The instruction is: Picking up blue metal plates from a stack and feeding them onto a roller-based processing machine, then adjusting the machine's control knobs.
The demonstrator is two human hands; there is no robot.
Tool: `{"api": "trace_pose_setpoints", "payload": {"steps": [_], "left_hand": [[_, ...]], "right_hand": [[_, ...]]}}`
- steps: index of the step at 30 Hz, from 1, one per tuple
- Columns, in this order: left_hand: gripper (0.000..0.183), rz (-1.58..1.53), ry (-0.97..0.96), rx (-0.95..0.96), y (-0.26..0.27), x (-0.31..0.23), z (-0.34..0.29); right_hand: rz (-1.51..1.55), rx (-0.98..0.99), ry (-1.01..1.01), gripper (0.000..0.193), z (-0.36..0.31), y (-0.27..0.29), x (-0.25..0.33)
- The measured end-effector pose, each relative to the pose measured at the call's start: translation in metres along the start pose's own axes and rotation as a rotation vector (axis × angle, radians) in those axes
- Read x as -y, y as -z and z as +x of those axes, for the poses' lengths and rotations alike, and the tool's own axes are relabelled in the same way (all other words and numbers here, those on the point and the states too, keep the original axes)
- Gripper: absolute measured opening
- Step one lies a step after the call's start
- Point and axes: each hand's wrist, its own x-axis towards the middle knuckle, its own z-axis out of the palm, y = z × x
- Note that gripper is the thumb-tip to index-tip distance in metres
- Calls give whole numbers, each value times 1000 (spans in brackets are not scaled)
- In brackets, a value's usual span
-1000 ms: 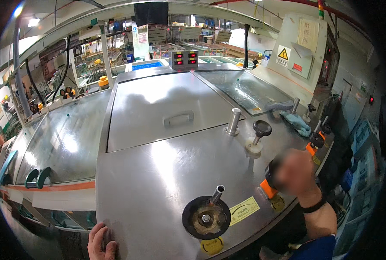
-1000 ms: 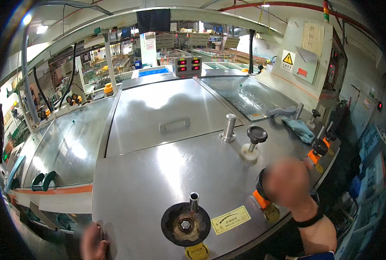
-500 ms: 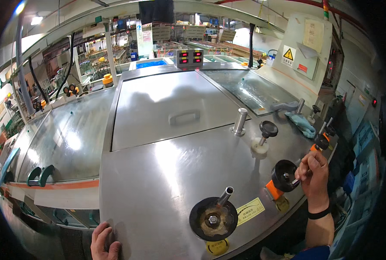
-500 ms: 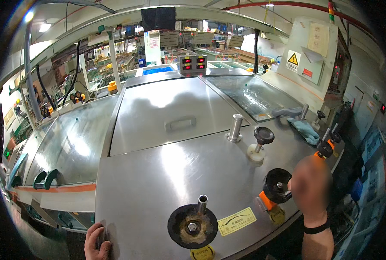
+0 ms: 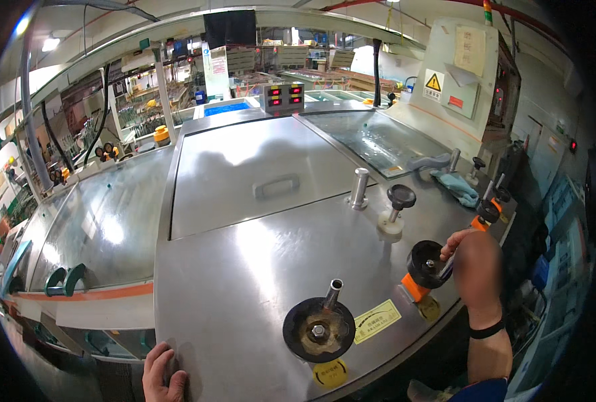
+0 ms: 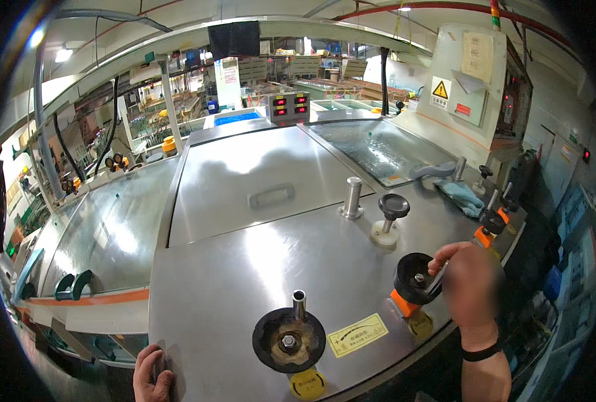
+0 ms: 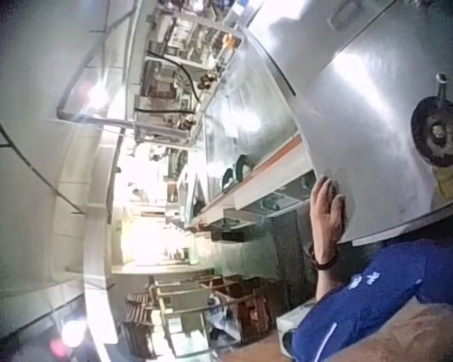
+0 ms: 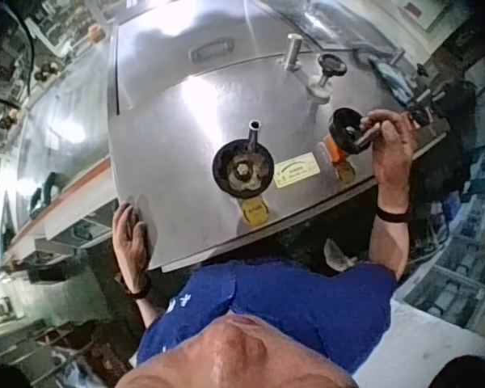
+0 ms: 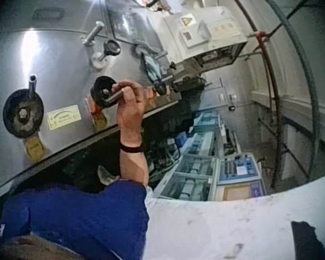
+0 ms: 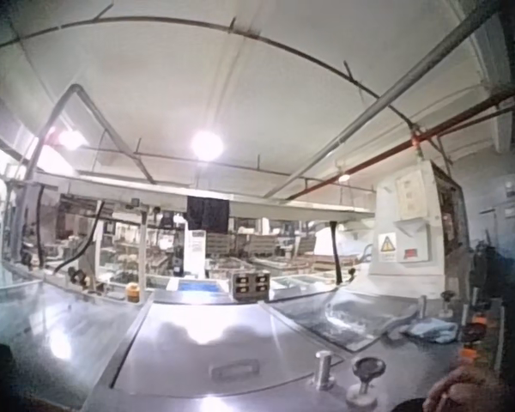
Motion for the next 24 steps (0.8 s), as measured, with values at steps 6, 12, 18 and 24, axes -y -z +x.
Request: {"api": "trace_pose_setpoints", "payload": {"steps": [6, 12, 18, 24], "left_hand": [[37, 2, 14, 7, -1, -1, 0], [37, -19, 4, 3, -2, 5, -2], [38, -30, 18, 6, -1, 3, -1], [39, -48, 11, 2, -1, 7, -2]], "right_hand": [[-14, -10, -8, 22, 0, 2, -5], [17, -3, -7, 23, -2, 1, -4], [19, 36, -12, 22, -4, -7, -1], [94, 53, -21, 17, -5, -3, -9]]}}
